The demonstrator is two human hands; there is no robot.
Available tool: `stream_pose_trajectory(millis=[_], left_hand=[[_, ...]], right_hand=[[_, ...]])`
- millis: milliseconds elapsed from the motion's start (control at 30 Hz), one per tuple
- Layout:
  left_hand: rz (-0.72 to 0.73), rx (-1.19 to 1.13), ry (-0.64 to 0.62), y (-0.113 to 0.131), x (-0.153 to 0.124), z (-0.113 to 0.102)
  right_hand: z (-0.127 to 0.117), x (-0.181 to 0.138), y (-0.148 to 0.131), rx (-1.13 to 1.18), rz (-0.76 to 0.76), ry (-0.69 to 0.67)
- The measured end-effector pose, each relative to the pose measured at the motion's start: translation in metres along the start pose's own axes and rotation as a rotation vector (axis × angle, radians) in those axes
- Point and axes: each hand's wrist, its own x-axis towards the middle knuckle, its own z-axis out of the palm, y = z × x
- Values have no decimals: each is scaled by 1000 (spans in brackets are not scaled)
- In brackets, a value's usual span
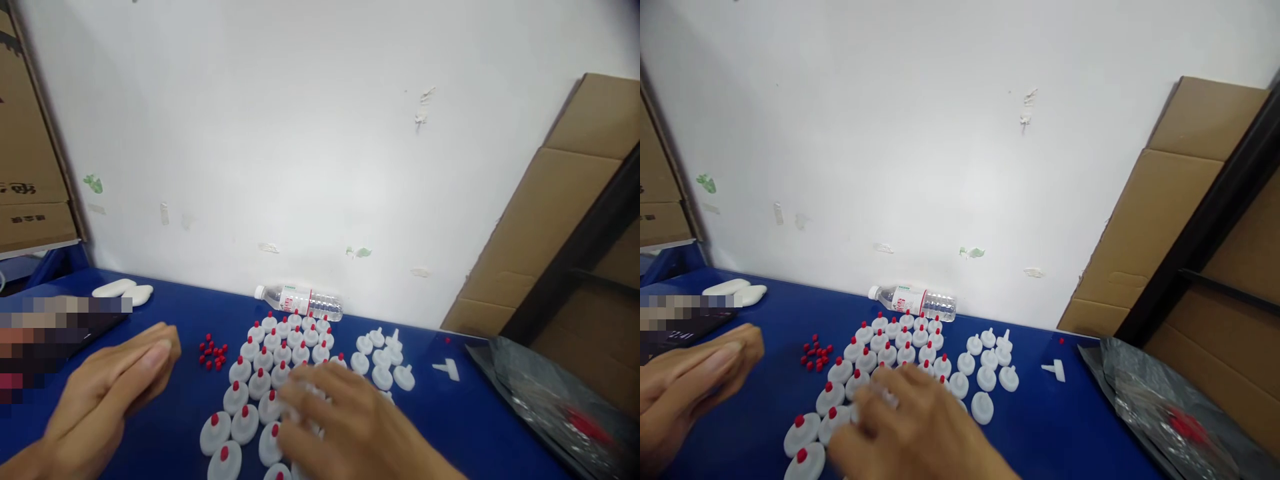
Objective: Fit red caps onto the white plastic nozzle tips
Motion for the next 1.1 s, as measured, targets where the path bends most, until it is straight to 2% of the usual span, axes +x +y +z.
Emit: stream_pose_trajectory(millis=[33, 133, 200, 267, 367, 533, 700, 867, 1000, 1100], left_hand=[[-3, -10, -41, -1, 8, -2], [-14, 37, -140, 4, 22, 1], [-85, 59, -165, 10, 25, 9], [-156, 53, -182, 16, 24, 15], [-186, 44, -232, 21, 22, 19], [-138, 89, -288, 24, 22, 21], [-61, 193, -291, 15, 19, 26], [-12, 222, -332, 4, 19, 26], [5, 237, -368, 4, 22, 23], [-24, 204, -301, 9, 23, 21]], right_hand=[[-6, -2, 9, 12, 77, -58], [-19, -10, 40, 23, 516, -300], [-20, -19, 57, 27, 773, -428], [-18, -28, 71, 35, 900, -490], [-13, -43, 81, 65, 919, -533], [-13, -54, 85, 147, 881, -581], [-18, -48, 86, 169, 858, -535], [-12, -53, 84, 244, 812, -632], [-6, -59, 85, 248, 801, -601], [-9, -54, 84, 250, 807, -549]])
